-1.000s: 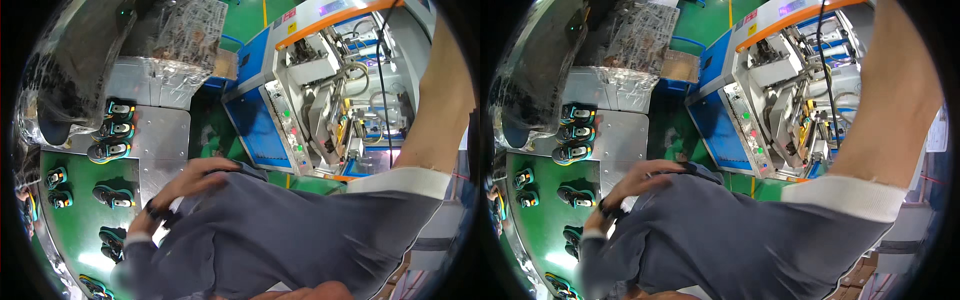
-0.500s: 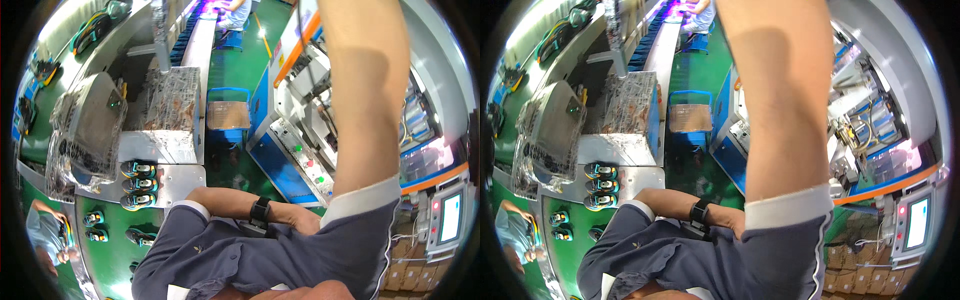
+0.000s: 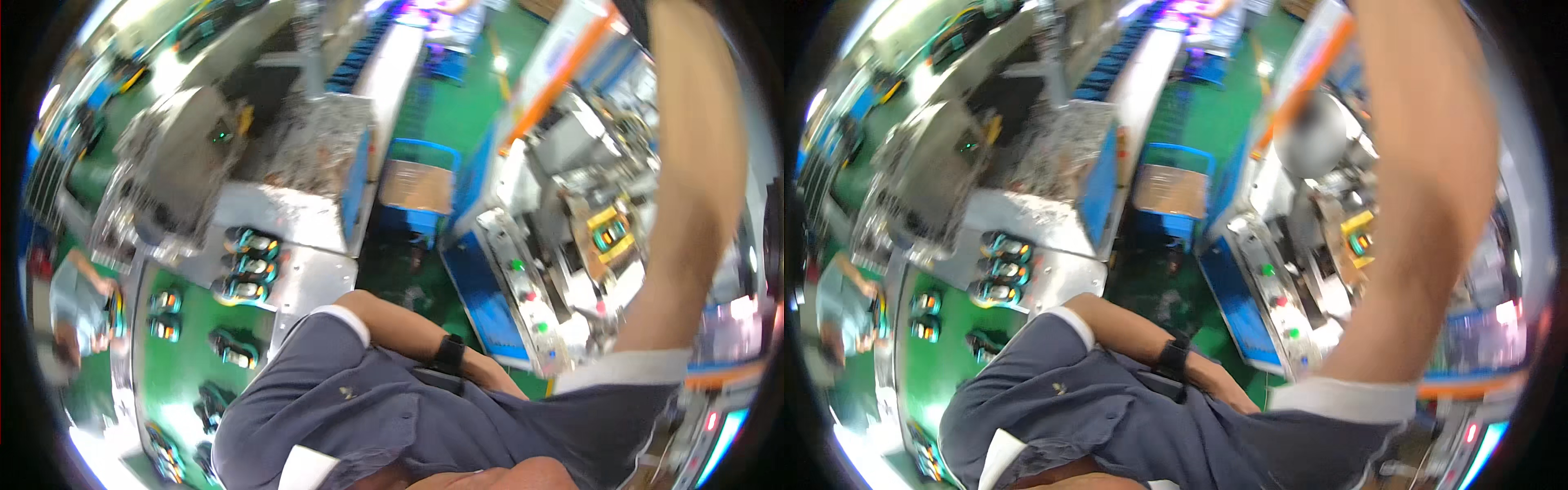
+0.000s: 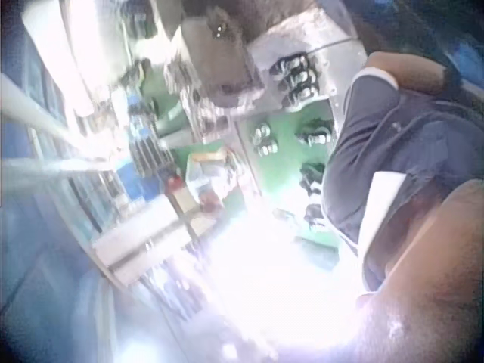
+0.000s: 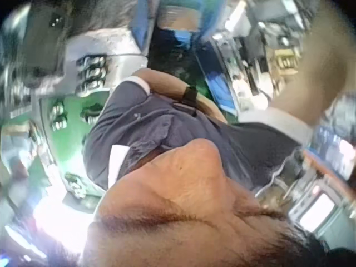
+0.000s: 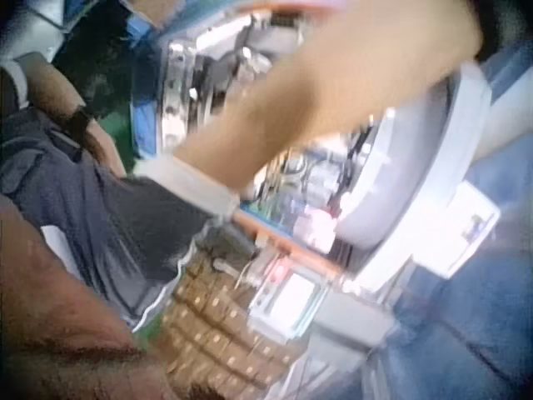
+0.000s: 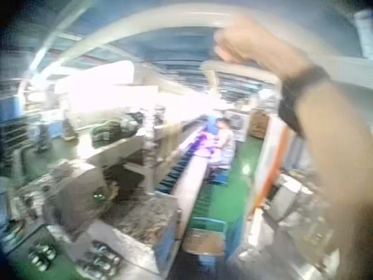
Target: Operating a shoe lasting machine to shape footwear and placing them on a conveyor belt.
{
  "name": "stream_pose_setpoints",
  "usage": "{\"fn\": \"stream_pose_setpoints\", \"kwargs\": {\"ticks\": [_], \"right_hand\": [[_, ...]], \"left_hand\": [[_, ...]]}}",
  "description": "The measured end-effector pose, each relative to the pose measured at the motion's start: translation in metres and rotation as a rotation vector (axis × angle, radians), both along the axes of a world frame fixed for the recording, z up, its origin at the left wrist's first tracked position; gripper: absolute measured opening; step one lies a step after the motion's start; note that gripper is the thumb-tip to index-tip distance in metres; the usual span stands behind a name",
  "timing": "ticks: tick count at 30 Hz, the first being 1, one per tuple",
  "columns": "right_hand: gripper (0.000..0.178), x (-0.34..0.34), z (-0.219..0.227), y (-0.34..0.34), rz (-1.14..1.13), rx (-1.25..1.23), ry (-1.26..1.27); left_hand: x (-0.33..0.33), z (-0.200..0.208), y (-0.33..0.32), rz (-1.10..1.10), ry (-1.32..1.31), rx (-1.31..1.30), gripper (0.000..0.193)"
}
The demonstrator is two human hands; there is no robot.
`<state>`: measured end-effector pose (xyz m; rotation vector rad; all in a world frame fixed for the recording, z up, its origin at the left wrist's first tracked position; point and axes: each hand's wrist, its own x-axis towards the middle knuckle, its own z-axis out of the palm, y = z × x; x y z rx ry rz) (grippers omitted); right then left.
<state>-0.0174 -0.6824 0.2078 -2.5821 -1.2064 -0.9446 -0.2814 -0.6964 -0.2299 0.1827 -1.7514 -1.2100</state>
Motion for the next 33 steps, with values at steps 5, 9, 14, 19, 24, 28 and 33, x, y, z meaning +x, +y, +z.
{"fn": "stream_pose_setpoints", "kwargs": {"ticks": [5,9,14,19,24,28,33], "right_hand": [[0.02,0.019,-0.046,-0.016,-0.165,0.055,0.555],[0.028,-0.015,-0.167,0.0,0.228,0.152,0.789],[0.013,-0.057,-0.27,0.026,0.519,0.435,0.889],[0.011,0.029,-0.248,0.106,0.626,0.396,0.624],[0.015,0.141,-0.201,0.229,0.557,0.21,0.257],[0.026,0.231,-0.171,0.332,0.427,0.037,0.139],[0.061,0.344,-0.171,0.418,0.213,-0.127,0.107]], "left_hand": [[0.031,0.009,-0.02,0.015,-0.107,0.14,0.039],[0.117,0.018,0.068,1.051,0.222,0.339,0.028],[0.142,0.033,0.239,2.149,0.957,0.123,0.025],[0.079,0.041,0.344,2.408,1.397,-0.159,0.019],[0.052,-0.017,0.374,2.453,1.557,-0.072,0.023],[0.065,-0.073,0.372,2.21,1.78,0.083,0.02],[0.074,-0.091,0.376,1.993,1.931,0.231,0.018]]}}
